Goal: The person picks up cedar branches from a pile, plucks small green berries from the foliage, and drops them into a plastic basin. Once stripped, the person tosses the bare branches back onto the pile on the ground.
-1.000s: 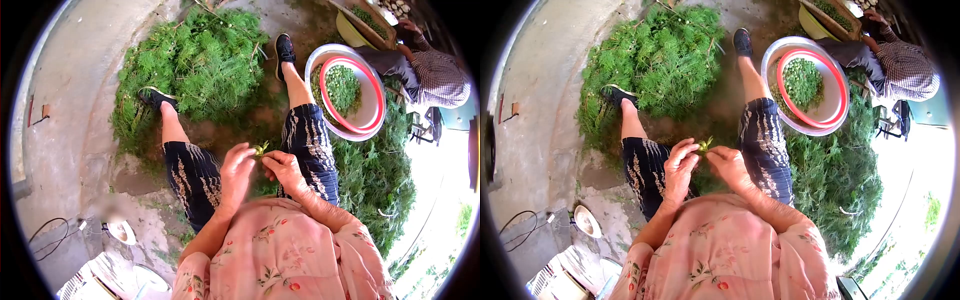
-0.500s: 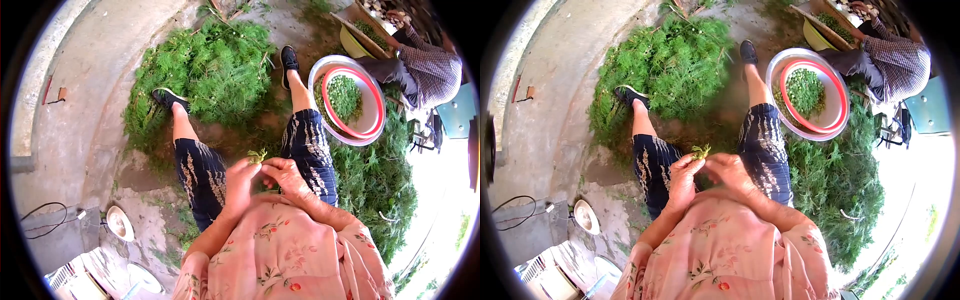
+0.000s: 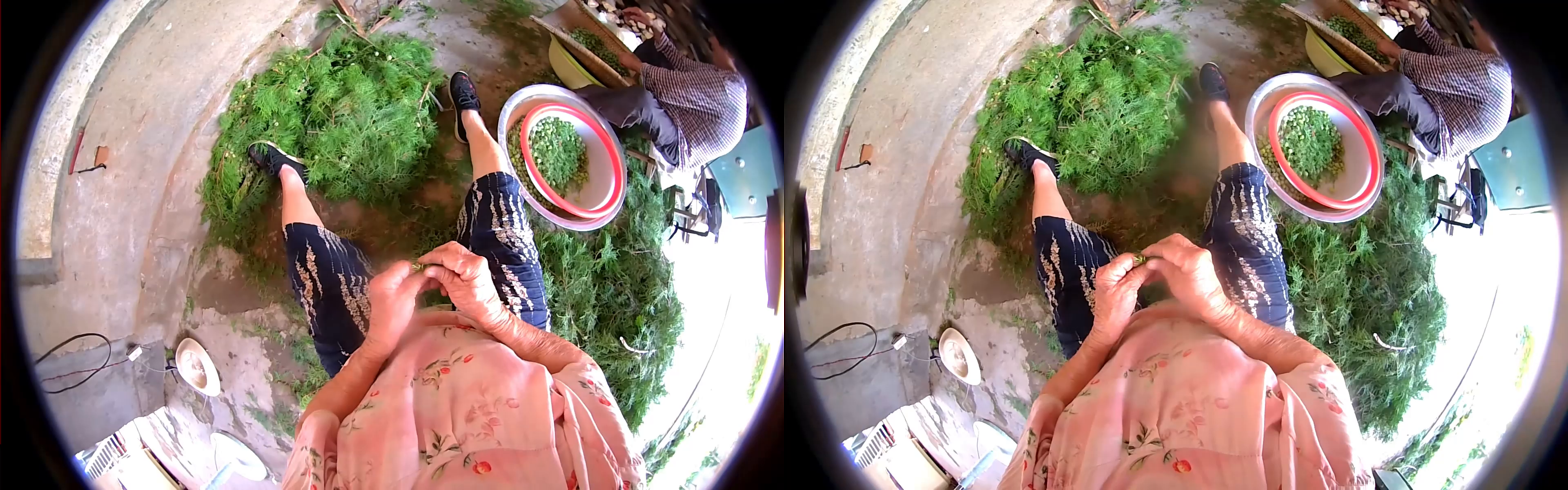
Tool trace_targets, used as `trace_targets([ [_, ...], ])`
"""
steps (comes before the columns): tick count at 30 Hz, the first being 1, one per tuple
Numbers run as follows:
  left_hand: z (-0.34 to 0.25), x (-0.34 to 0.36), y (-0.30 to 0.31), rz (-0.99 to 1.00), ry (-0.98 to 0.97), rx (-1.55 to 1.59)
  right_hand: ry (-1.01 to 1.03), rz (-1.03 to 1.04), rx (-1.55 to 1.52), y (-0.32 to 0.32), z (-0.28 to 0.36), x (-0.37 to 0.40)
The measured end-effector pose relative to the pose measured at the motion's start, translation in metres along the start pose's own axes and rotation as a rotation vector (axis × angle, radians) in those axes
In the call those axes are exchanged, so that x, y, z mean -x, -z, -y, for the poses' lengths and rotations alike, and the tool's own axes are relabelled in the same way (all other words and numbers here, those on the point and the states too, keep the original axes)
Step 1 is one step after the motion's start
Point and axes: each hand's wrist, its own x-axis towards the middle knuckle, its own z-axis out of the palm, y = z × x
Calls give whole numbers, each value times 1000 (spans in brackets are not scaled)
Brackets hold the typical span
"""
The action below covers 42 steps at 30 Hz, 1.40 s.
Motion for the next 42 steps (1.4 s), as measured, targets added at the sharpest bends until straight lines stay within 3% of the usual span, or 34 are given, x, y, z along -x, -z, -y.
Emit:
trace_targets([
  [4,-7,0,0,37,80,174,-425,31,-316,4,5,-4],
  [7,-15,1,0,33,92,277,-404,2,-595,2,6,-5],
  [11,-18,1,0,44,83,215,-299,109,-346,8,9,-7],
  [14,-6,1,2,40,-29,29,-98,202,-41,10,15,-8],
  [20,2,-2,4,40,45,-16,-82,134,-174,5,3,-8],
  [23,-3,-5,7,80,196,75,-428,124,-420,4,1,-9],
  [34,-14,-9,15,132,302,161,-158,307,-279,12,-2,-19],
  [37,-12,-8,13,123,319,133,-292,352,-260,12,-10,-19],
  [42,-7,-9,8,104,211,18,-555,116,-607,0,-14,-9],
])
